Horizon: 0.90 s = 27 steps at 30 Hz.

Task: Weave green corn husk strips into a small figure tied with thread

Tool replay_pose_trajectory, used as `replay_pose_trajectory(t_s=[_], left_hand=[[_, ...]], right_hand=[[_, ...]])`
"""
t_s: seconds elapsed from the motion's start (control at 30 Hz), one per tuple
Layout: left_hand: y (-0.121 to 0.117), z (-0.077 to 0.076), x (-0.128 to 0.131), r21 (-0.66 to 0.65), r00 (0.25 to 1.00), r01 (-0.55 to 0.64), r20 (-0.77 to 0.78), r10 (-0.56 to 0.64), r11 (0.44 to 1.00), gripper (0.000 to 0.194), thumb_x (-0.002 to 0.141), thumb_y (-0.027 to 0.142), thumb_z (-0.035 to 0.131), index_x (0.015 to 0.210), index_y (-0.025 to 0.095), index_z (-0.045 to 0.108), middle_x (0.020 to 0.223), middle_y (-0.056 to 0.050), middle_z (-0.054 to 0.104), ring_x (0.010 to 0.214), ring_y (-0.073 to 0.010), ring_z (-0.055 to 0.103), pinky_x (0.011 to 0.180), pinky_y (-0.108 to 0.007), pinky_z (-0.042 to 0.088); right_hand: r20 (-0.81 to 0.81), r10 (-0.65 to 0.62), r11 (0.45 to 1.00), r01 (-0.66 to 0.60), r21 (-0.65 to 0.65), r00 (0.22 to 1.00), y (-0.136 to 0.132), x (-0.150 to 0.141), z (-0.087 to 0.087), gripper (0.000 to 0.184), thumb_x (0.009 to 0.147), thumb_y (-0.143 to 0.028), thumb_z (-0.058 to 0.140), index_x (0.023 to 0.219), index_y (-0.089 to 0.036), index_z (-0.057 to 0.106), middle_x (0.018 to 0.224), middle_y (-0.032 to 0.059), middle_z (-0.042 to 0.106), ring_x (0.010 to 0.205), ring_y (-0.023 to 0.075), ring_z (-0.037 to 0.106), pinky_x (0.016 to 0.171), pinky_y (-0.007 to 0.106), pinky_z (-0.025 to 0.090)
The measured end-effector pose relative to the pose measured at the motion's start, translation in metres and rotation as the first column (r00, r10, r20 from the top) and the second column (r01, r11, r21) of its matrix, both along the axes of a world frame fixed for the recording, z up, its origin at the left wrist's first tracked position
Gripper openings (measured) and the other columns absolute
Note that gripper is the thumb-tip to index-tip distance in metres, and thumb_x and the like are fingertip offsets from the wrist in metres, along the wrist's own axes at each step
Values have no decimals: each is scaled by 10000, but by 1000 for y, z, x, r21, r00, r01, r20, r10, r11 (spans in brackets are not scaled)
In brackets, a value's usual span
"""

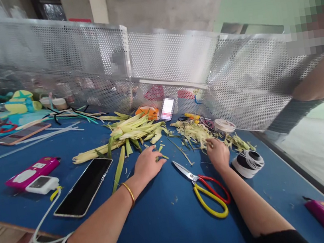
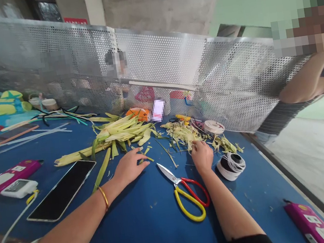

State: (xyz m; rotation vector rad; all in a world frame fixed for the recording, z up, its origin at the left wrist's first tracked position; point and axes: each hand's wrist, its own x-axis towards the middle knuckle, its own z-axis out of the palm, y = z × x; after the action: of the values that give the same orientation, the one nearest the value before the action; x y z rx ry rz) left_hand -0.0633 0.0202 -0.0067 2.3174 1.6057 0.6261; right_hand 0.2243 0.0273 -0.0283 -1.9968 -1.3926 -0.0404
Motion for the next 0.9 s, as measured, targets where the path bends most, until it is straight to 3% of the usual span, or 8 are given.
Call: replay_pose_trajectory(t_s=[0.07, 0.17, 0.27, 0.33, 0.47, 0.57, 0.63, 0.9], left_hand=[[1, 0, -1, 48, 1000, -6, 10, 6, 999, 222, 851, 321, 620, 960, 214, 781, 1364, -132, 577, 1254, -305, 544, 1038, -405, 440], [2, 1, -3, 219, 999, -25, 44, 16, 975, 230, 873, 314, 593, 846, 188, 784, 1333, -133, 599, 1238, -300, 547, 1038, -408, 439], [0, 6, -1, 381, 990, -62, 143, 7, 923, 254, 888, 320, 578, 761, 192, 757, 1286, -114, 632, 1211, -271, 559, 1048, -403, 423], [-6, 11, 5, 403, 978, -59, 206, -28, 913, 226, 886, 303, 581, 760, 206, 741, 1221, -90, 669, 1163, -247, 585, 1029, -390, 430], [-26, 25, 27, 204, 964, 102, 223, -148, 974, 179, 860, 325, 614, 778, 227, 740, 1031, -52, 739, 998, -213, 653, 921, -322, 471], [-39, 34, 45, 2, 953, 289, 94, -288, 957, 175, 823, 346, 637, 810, 221, 759, 928, -59, 752, 924, -241, 670, 832, -327, 480], [-42, 36, 56, -75, 953, 301, 59, -297, 951, 190, 807, 363, 651, 835, 216, 769, 924, -74, 755, 906, -262, 676, 803, -340, 479], [-29, 25, 66, -28, 964, 261, 48, -260, 965, 204, 834, 363, 620, 846, 227, 772, 878, -74, 748, 856, -231, 673, 736, -299, 464]], right_hand=[[-110, -13, 998, 19, 59, 994, -4, 0, 3, 342, 825, -284, 472, 1028, -148, 711, 1035, 147, 725, 942, 272, 655, 853, 381, 440], [-295, 26, 993, 9, 118, 955, -12, 0, 4, 309, 792, -343, 515, 953, -158, 704, 777, 86, 737, 749, 244, 693, 725, 347, 494], [-455, 90, 985, -12, 172, 886, -21, -1, 1, 300, 742, -391, 571, 881, -154, 690, 742, 63, 729, 666, 228, 707, 629, 317, 523], [-530, 114, 979, -5, 204, 840, -28, -1, 0, 297, 707, -408, 603, 836, -151, 682, 733, 62, 722, 642, 227, 709, 591, 310, 531], [-609, 139, 969, 18, 245, 781, -36, -1, 1, 286, 659, -403, 649, 798, -154, 677, 674, 42, 696, 603, 222, 699, 563, 305, 527], [-638, 158, 966, 16, 259, 754, -36, 1, 2, 322, 665, -403, 659, 851, -142, 689, 699, 48, 704, 636, 224, 707, 588, 305, 529], [-645, 148, 970, 16, 241, 750, -35, 5, -1, 384, 678, -417, 659, 921, -123, 701, 764, 76, 726, 671, 236, 713, 602, 315, 529], [-403, 4, 1000, 7, 25, 915, -27, 26, -22, 636, 733, -513, 578, 1203, -93, 665, 773, 132, 744, 770, 307, 691, 683, 392, 505]])
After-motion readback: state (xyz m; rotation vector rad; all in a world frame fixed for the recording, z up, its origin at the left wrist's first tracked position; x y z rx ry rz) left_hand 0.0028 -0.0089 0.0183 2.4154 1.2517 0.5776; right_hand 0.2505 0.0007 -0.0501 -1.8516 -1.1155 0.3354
